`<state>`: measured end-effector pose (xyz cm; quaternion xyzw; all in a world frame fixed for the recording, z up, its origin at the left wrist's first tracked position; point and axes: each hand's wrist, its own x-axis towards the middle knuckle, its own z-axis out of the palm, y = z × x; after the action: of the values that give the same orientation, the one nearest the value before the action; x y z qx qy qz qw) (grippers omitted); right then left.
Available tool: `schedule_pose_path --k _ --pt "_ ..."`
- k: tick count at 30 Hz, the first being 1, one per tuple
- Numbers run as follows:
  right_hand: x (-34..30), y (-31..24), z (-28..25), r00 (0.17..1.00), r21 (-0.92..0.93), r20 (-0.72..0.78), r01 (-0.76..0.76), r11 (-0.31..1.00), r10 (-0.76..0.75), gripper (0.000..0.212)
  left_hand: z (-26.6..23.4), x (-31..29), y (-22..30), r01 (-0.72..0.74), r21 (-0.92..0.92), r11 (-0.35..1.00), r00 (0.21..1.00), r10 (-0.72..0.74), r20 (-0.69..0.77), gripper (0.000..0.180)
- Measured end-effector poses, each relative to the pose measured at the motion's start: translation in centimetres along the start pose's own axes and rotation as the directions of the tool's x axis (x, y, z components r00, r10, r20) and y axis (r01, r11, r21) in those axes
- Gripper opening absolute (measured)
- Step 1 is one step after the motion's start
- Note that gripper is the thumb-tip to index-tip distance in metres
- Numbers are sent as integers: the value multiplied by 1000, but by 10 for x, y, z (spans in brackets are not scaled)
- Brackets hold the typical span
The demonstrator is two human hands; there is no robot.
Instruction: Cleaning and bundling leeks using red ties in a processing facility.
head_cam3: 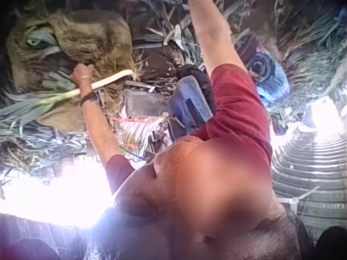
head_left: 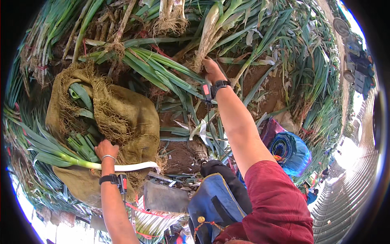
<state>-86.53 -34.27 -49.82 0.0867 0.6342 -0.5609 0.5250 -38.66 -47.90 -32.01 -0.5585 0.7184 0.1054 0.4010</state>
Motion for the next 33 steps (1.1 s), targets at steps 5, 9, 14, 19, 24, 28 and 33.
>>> schedule_pose_path --k 5,9,14,19,24,28,33 --pt "-42 -12 13 966 266 256 -38 963 -33 45 -1 -4 -9 20 8 1000 1000 -20 16 26" --pt "-87 -29 16 996 203 -86 -8 979 26 51 -2 -6 -8 -7 11 1000 1000 8 -12 30" --pt "-129 -42 -4 971 -203 -216 59 977 -103 55 -10 0 -2 9 40 999 994 -13 106 39" --pt "-230 -52 -13 990 -287 -100 -120 950 95 102 -18 -6 -6 -38 50 998 978 27 205 59" --pt "-348 -22 -29 964 -207 53 -243 948 259 115 -32 -55 9 -36 73 997 996 30 82 78" --pt "-476 2 9 994 -106 14 -106 989 109 36 -61 -140 33 -307 -253 917 928 229 -295 71" --pt "-621 -14 29 980 -96 120 -147 984 158 33 -95 -238 51 -509 -803 310 840 382 -385 44"
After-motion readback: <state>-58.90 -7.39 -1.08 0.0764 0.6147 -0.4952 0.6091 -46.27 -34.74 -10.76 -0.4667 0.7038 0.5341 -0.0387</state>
